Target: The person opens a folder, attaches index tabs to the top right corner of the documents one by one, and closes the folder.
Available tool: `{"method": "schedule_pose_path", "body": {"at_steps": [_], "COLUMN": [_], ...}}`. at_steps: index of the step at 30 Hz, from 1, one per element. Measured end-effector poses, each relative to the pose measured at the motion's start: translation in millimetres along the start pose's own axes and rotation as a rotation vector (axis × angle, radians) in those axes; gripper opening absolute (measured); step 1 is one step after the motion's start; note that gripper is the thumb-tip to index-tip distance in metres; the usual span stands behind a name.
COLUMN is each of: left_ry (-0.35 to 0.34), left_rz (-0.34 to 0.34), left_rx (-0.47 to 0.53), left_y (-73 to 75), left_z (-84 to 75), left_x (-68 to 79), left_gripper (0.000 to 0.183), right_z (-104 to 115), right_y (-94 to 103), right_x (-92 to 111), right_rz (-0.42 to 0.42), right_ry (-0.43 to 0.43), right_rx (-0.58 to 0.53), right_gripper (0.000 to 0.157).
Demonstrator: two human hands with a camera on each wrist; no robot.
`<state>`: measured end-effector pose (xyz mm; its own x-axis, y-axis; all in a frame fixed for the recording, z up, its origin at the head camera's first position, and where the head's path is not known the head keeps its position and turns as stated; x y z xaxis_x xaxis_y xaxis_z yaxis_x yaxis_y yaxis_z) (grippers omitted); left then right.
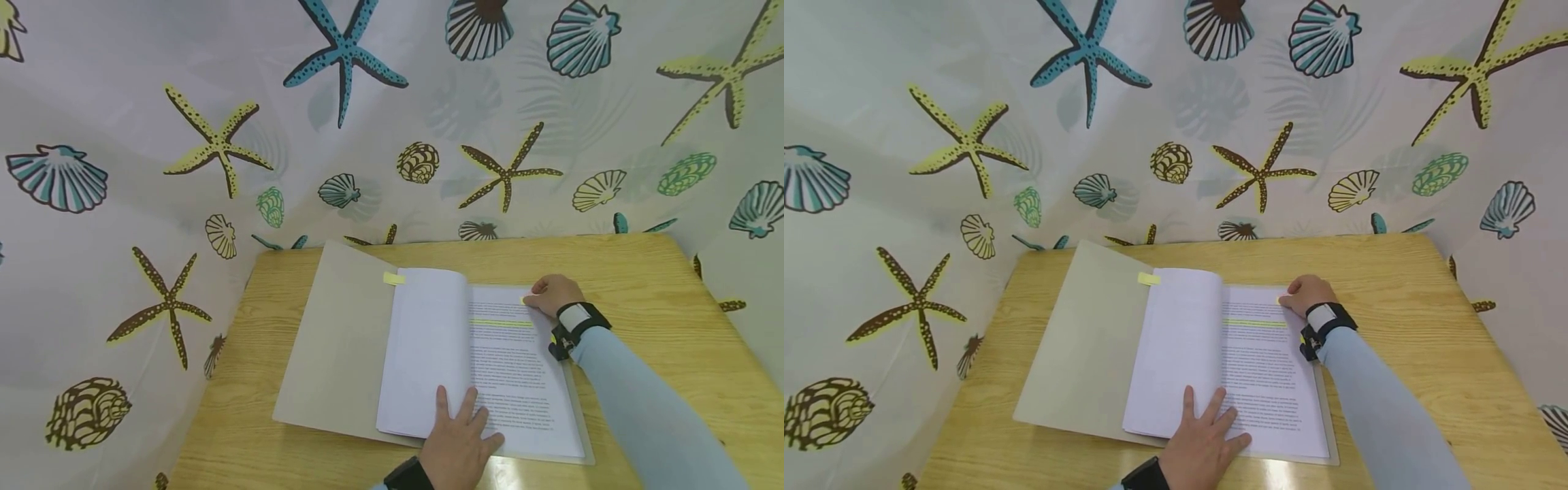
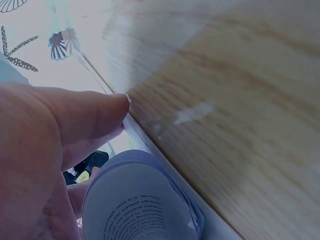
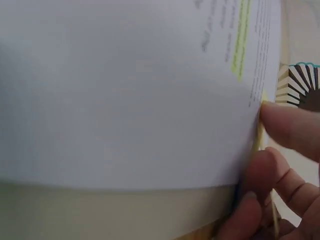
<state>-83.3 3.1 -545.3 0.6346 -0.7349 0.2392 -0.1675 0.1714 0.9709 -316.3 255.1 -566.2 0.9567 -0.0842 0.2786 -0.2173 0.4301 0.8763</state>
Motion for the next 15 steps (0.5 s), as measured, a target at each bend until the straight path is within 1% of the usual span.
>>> {"method": "schedule_pose_path", "body": {"at_steps": [4, 10, 12, 15], "left_ry": [0.003, -0.005, -0.007, -0.002], "left_rz": [-0.003, -0.012, -0.014, -0.009], "left_rx": [-0.009, 0.004, 0.009, 0.009], "left_y": [-0.6, -0.5, -0.2, 0.4], "left_z": [-1.3, -1.7, -1.7, -1.7], "left_x": [0.4, 0.9, 0.9, 1.1], "left_gripper": [0.050, 0.055, 0.056, 0.057], "right_z": [-2.5, -8.9, -9.3, -8.5], "right_y": [0.2, 1.6, 3.1, 5.1], "right_x": [2.0, 0.7, 1.6, 3.4], "right_rz": [0.006, -0.001, 0.008, 0.012], "right_ry": [-0.001, 0.010, 0.009, 0.016], "right_rx": [0.001, 0.086, 0.083, 0.080], "right_gripper": [0.038, 0.052, 0.050, 0.043]}}
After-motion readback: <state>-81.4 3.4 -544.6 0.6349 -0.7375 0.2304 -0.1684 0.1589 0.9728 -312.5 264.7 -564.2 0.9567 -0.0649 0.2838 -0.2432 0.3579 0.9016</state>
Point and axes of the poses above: each hand's wrist, its own x-axis away from the middle knuckle, its own y-axis out of the back of the hand, z = x × y, the point moved 1 cm from there along -x, towards the middle knuckle, and after that the axes turned 9 degrees about x, right-handed, at the moved point
